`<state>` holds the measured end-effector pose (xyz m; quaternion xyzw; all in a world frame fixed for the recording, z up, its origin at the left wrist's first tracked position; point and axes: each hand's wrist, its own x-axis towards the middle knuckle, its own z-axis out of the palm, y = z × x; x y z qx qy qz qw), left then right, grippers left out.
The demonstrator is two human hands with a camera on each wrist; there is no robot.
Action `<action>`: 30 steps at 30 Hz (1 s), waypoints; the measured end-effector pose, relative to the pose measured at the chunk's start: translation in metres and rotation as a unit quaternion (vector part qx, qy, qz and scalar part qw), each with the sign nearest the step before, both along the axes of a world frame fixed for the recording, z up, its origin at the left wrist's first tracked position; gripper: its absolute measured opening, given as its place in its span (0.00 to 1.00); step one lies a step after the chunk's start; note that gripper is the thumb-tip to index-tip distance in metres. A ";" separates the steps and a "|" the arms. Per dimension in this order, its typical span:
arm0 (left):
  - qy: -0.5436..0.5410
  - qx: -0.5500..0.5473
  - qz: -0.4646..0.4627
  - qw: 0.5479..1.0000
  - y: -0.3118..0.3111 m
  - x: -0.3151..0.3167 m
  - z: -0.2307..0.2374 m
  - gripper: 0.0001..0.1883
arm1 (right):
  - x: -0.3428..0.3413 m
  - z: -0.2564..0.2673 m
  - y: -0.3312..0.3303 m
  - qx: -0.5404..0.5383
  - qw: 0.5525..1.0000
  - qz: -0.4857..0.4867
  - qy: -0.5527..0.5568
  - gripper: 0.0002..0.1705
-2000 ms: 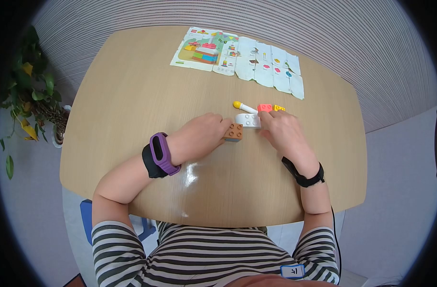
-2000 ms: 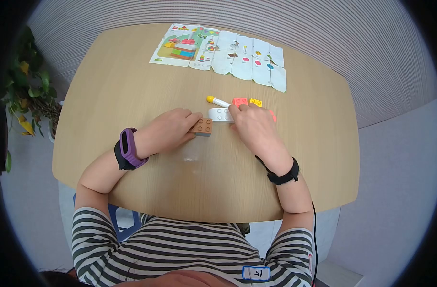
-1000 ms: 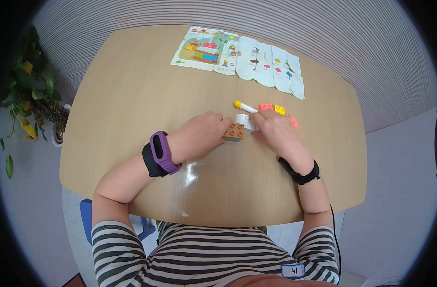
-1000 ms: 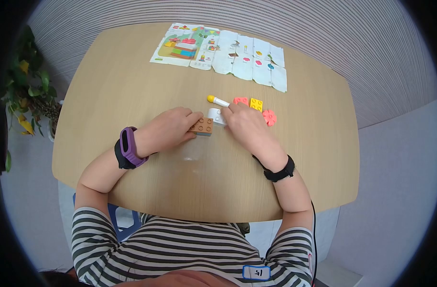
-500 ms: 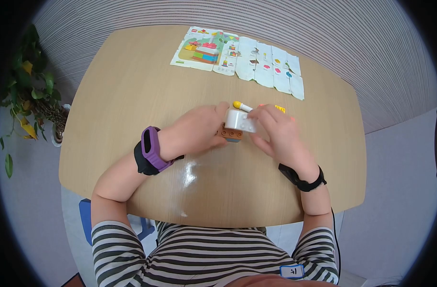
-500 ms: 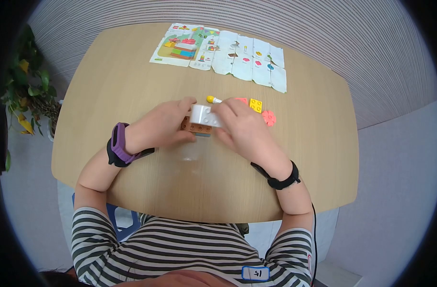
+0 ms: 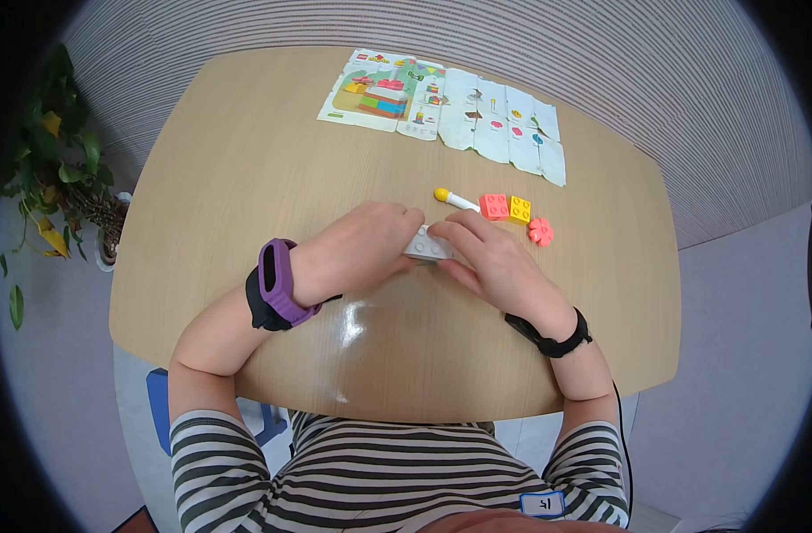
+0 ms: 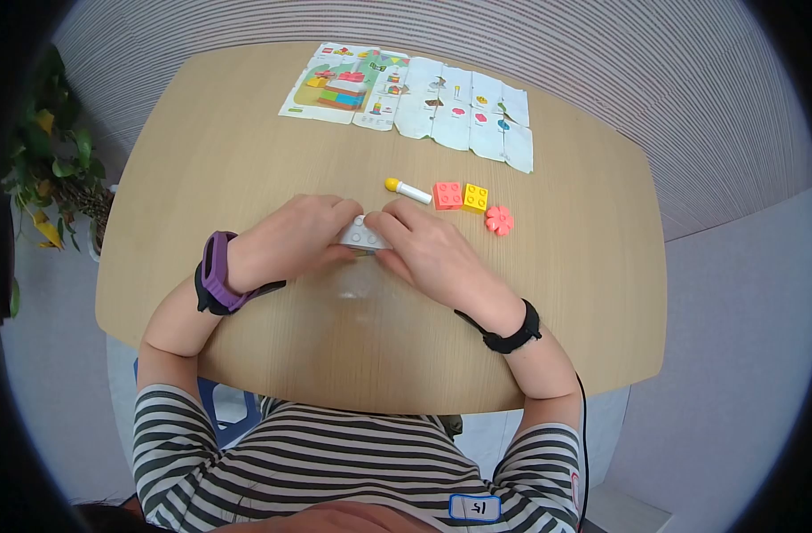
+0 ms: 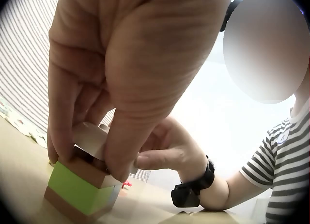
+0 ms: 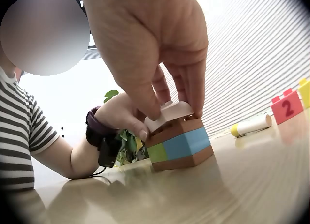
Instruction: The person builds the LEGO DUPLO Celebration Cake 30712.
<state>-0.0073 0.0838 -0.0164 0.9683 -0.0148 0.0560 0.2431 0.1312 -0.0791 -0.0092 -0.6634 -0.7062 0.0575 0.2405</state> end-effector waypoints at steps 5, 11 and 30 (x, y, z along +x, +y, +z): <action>0.006 0.057 0.024 0.998 -0.007 -0.003 -0.005 0.17 | 0.001 0.001 0.000 -0.004 1.000 0.007 -0.001 0.22; 0.010 0.120 0.033 0.992 -0.015 -0.004 -0.007 0.16 | 0.003 0.001 0.000 -0.016 1.000 0.017 0.006 0.23; -0.012 0.053 0.019 0.998 -0.015 -0.001 -0.014 0.15 | 0.006 0.008 -0.002 -0.052 0.998 0.010 0.016 0.22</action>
